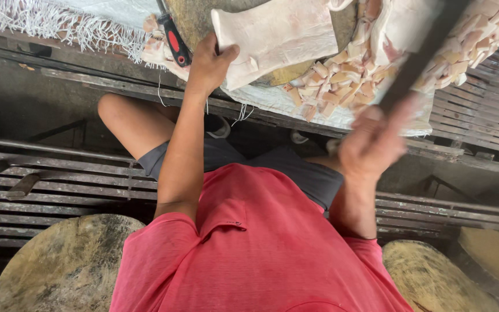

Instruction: The person sits cross-legged on a metal grate floor and uses a large knife to slice thin, white, rectangular sheets of food into smaller strips on a round wooden cutting board. The cut pieces accumulate on a white sack placed next to the board.

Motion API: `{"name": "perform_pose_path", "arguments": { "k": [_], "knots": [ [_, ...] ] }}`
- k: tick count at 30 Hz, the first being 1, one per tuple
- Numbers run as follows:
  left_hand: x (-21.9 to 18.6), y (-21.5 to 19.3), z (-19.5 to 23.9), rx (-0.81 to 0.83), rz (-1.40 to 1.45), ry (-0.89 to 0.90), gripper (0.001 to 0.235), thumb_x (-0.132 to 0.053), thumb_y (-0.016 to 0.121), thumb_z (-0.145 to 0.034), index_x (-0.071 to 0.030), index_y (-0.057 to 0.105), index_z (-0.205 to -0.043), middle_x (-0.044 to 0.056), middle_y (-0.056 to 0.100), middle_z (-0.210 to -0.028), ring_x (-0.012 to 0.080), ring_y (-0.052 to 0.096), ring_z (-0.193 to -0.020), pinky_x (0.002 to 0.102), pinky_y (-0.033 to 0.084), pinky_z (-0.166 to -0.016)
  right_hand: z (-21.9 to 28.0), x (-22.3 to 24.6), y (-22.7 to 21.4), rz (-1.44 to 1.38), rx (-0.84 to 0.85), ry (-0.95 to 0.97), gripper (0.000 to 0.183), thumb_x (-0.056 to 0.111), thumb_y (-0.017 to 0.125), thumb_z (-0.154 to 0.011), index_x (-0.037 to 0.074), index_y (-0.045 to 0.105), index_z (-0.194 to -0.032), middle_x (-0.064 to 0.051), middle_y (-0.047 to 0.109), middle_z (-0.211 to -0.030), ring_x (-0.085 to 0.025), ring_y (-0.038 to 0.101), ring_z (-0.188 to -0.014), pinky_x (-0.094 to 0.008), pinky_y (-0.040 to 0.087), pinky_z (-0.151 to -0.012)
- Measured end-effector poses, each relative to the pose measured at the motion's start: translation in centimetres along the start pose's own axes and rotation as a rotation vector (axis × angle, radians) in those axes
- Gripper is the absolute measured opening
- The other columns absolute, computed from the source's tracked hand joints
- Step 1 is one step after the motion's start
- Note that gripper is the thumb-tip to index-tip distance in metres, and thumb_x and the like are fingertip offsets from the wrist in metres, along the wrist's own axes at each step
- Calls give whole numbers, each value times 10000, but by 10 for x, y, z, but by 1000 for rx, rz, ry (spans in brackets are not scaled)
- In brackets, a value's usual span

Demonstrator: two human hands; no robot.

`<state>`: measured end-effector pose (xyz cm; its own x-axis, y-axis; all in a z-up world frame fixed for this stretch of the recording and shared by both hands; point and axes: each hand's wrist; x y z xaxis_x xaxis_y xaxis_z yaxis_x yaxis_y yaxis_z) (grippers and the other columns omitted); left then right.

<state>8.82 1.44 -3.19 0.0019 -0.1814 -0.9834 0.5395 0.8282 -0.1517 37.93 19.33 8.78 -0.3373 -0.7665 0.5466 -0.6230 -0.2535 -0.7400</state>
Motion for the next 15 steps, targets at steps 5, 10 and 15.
{"name": "perform_pose_path", "arguments": {
  "k": [5, 10, 15],
  "knots": [
    [2, -1, 3, 12, 89, 8, 288, -141, 720, -946, 56, 647, -1143, 117, 753, -991, 173, 711, -877, 326, 568, -799, 5, -13, 34, -310, -141, -118, 661, 100, 487, -1134, 247, 105, -1653, -55, 729, -1016, -250, 603, -642, -414, 578, -675],
    [12, 1, 1, -10, 230, -93, 311, -155, 728, -947, 42, 650, -1175, 105, 749, -1078, 154, 695, -956, 302, 563, -864, 23, -37, 73, 153, 540, 70, 727, 45, 545, -969, 76, 254, -1635, -302, 691, -884, -514, 654, -734, -589, 512, -650],
    [16, -8, 4, -78, 172, -55, 384, -148, 751, -952, 30, 550, -1227, 136, 688, -1144, 192, 663, -1045, 303, 542, -921, 46, -37, 64, 176, 451, -19, 706, 51, 576, -950, 109, 332, -1610, -301, 685, -908, -500, 664, -750, -578, 524, -653]
  ]
}}
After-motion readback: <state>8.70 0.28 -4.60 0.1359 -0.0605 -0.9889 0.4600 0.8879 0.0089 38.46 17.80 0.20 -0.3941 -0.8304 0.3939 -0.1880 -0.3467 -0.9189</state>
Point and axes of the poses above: each hand's wrist, its own z-axis away from the middle knuckle, its own y-axis out of the palm, x = y × z
